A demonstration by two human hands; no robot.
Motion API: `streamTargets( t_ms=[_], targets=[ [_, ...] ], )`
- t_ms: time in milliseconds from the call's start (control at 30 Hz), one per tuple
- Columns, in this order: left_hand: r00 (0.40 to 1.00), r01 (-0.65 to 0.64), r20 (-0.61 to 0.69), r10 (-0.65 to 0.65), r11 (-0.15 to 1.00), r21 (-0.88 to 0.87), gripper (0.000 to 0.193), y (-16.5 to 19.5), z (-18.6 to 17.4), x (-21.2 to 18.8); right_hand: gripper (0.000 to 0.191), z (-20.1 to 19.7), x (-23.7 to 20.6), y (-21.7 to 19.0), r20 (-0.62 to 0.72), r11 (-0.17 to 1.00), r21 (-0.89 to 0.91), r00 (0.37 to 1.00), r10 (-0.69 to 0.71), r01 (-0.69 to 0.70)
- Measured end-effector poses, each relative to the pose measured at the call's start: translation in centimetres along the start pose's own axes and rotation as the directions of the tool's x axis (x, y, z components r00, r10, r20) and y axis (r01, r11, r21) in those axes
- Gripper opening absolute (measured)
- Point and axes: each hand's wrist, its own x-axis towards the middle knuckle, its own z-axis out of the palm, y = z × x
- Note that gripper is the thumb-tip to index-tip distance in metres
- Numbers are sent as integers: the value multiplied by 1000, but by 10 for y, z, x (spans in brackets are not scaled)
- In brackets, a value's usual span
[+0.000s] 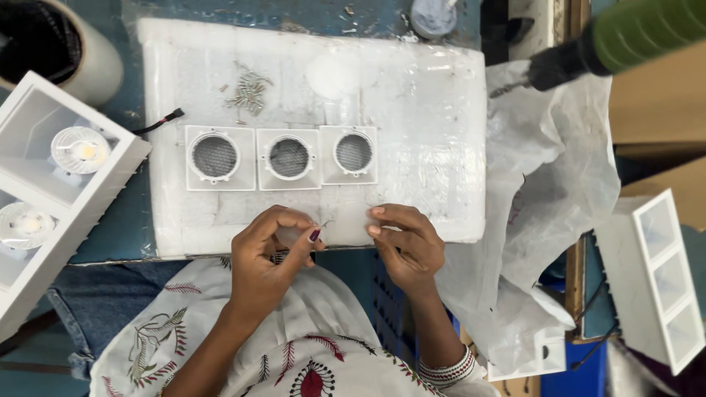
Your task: The person assembles a three-lamp LED downlight fixture at a factory workbench. They place LED modules into the housing compartments, fit white trim rings and honeycomb louvers over each lamp, then flip the fixture over and attach its black wiring connectors.
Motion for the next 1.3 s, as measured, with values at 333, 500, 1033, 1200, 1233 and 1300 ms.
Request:
streamTargets(
  t_ms=[333, 500, 1033, 1200, 1233, 1300],
  targets=[
    [993, -96, -72, 93, 995, -38, 7, 28, -44, 16, 14, 35, 79, -47, 139, 783, 230, 816, 561, -577],
    [980, -190, -39, 193, 980, 58, 9, 32, -51, 22, 16, 42, 144, -40, 352, 809, 116, 786, 509, -576],
    [973, -226, -20, 229, 968, 108, 9, 40, -60, 28, 10, 71, 216, -40, 588, 788, -459, 524, 616, -411],
    [975, -221, -9, 223, 971, 93, 8, 41, -61, 28, 11, 77, 213, -46, 576, 804, -481, 565, 591, -350],
    [976, -217, -5, 218, 971, 96, 8, 41, -61, 28, 11, 78, 213, -46, 575, 804, -479, 566, 590, -352],
    [976, -216, -1, 217, 972, 88, 8, 41, -61, 28, 11, 79, 212, -48, 573, 804, -475, 568, 591, -357]
  ],
)
